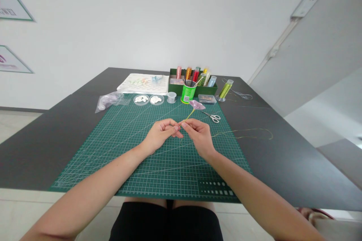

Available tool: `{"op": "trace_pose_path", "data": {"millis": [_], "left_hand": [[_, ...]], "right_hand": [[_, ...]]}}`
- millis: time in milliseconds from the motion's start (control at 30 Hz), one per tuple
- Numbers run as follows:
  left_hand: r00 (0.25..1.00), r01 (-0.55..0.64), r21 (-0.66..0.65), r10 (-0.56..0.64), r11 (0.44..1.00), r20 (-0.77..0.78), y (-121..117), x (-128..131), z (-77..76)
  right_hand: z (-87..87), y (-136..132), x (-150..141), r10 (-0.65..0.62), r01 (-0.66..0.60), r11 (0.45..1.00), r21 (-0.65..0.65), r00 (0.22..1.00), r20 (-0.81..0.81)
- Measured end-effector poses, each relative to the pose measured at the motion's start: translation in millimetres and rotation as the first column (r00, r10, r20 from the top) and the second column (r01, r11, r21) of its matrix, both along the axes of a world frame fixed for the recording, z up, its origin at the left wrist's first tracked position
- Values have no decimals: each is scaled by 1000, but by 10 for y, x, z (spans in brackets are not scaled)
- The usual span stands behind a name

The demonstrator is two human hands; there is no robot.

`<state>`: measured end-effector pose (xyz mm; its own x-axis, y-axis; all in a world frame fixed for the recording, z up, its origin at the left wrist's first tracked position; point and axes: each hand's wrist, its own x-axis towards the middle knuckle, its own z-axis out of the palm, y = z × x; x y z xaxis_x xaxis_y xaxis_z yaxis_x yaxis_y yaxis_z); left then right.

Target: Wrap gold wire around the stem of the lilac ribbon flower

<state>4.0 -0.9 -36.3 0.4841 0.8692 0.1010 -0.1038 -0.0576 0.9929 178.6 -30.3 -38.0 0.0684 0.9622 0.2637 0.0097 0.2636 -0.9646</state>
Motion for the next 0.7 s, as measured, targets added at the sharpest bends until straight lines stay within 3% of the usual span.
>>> {"op": "trace_pose_path", "data": {"millis": [267,500,700], "left_hand": [[1000,-28,44,27,999,7,-3,0,-4],[995,-45,100,53,994,-81,-9,2,0],[996,-35,87,41,996,-75,-5,-5,8]], "right_hand": [[33,12,17,36,-36,999,-2,999,6],[2,29,31,-13,15,999,-33,999,44],[7,42,62,-8,7,1000,13,995,97]]}}
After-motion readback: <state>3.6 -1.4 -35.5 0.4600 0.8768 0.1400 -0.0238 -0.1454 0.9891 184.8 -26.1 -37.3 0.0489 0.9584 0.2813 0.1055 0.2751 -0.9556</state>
